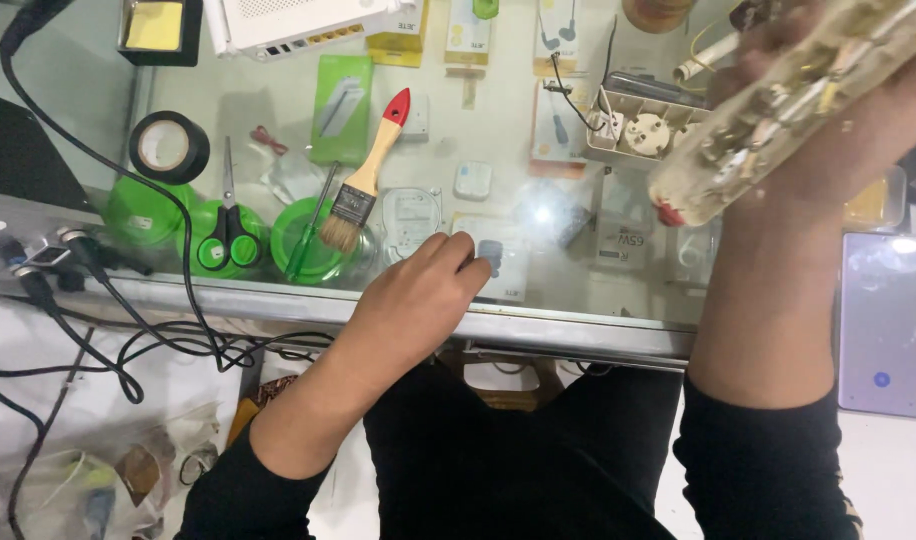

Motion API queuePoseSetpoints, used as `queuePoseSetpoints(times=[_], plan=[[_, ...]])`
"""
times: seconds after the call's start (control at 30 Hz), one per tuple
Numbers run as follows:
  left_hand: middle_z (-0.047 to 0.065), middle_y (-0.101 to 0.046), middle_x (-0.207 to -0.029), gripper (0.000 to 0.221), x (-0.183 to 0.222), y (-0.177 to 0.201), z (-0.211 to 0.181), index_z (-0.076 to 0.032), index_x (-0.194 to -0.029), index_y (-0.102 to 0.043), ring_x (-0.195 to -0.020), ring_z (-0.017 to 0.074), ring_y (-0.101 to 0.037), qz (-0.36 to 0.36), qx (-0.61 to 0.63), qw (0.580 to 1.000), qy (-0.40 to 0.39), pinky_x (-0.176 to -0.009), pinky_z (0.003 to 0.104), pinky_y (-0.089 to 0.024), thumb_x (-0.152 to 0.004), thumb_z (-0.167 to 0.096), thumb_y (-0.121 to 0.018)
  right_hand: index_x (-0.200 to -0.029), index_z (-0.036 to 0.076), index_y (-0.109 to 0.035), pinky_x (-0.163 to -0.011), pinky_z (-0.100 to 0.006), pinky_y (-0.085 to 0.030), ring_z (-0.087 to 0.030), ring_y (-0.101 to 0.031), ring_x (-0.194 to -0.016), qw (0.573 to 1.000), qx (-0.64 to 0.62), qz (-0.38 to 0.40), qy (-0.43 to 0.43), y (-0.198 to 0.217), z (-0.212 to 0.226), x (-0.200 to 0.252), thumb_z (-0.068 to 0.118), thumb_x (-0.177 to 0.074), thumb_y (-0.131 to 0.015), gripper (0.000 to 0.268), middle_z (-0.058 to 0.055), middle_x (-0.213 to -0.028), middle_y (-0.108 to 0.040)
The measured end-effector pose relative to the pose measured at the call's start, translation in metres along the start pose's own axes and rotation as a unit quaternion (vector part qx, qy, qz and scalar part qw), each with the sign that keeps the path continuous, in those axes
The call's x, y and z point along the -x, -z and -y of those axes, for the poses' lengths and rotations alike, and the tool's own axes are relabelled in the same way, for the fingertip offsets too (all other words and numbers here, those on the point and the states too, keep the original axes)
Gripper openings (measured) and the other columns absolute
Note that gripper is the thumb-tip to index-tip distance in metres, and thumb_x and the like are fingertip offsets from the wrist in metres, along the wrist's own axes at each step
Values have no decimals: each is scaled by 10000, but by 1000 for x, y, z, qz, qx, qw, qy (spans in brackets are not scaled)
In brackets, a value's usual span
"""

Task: Repairing a multi-socket power strip by connecting internal wires and cleaning components

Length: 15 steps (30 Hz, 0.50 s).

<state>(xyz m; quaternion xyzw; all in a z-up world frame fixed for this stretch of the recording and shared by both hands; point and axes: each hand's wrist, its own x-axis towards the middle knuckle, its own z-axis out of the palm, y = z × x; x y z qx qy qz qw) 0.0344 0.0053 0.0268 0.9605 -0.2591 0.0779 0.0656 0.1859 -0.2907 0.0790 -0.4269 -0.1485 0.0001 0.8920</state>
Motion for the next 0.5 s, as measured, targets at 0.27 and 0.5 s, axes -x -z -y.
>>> queuePoseSetpoints(times=[0.27, 0.5], plan=[[141, -545, -955, 249, -38, -12, 25, -20, -963, -592, -867, 354, -561, 54, 74, 996, -20, -593, 539, -509, -743, 93, -568, -757, 208, -422, -562, -245, -305, -88, -471, -647, 996, 42, -71, 41, 11, 8, -5, 605, -807, -582, 430, 81, -712, -377], [123, -671, -1098, 147, -162, 6, 61, -73, -1077, -692, -1015, 288, -653, 169, 213, 959, 77, -893, 434, -544, -955, -101, -615, -838, 129, -693, -571, -267, -474, -170, -620, -633, 994, 14, -105, 37, -35, 3, 1, 701, -632, -632, 611, -16, -717, -627]])
